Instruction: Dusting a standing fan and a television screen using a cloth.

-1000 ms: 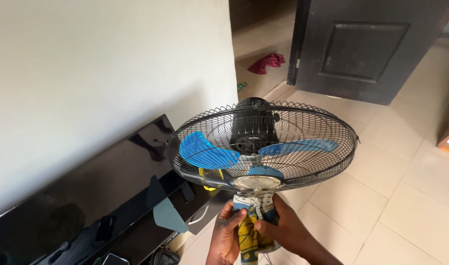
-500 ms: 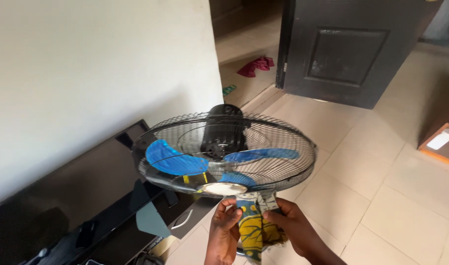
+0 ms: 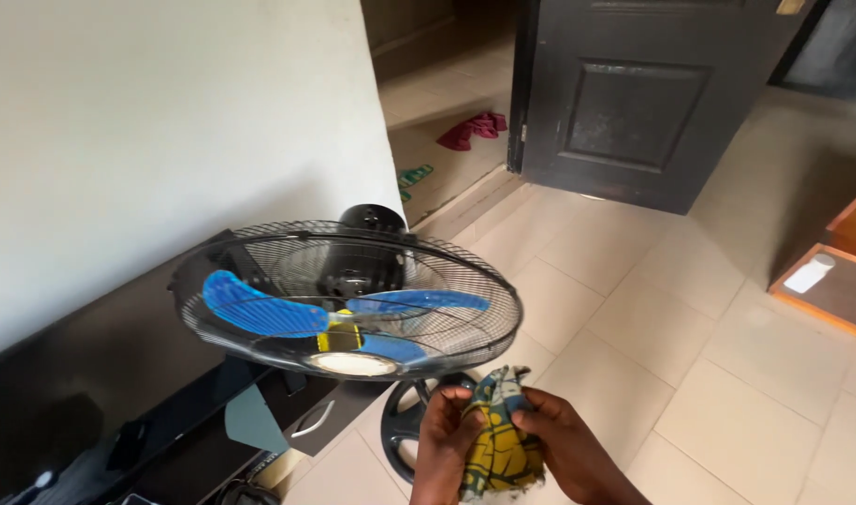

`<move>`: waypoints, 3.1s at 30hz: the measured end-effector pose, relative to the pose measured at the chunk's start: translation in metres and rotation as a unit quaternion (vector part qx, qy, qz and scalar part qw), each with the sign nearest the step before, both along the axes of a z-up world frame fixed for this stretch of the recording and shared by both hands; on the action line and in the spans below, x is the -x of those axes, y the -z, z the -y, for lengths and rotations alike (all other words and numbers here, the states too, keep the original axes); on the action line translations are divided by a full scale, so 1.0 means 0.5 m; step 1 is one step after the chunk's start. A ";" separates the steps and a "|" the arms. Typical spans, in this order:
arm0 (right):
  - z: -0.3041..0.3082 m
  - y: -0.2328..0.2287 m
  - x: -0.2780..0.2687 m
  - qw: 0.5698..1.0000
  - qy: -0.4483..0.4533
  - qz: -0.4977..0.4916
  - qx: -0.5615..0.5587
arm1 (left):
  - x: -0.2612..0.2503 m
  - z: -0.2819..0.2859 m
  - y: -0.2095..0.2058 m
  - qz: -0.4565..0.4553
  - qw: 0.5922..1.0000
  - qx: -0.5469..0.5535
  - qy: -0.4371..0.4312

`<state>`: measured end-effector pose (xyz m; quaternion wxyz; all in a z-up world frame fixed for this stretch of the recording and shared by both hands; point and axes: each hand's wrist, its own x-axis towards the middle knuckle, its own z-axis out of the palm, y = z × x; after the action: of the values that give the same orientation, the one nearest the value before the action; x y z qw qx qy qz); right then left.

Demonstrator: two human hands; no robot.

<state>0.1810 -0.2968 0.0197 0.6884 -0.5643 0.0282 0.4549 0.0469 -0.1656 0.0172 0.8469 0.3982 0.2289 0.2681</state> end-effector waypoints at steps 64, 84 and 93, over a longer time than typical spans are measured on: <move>-0.277 -0.064 0.150 0.457 -0.153 0.875 -0.046 | 0.019 -0.286 -0.507 -0.116 0.538 -0.794 -0.257; -0.182 -0.177 -0.012 0.541 0.043 0.835 -0.091 | -0.039 -0.200 -0.498 -0.218 0.517 -0.798 -0.221; -0.149 -0.178 0.003 0.429 -0.119 0.866 -0.230 | -0.052 -0.166 -0.504 -0.240 0.503 -0.785 -0.271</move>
<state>0.1794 -0.2222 0.1086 0.3950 -0.4810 -0.7553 -0.2053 0.0728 -0.0826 0.2689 -0.0143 0.8675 0.2159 0.4478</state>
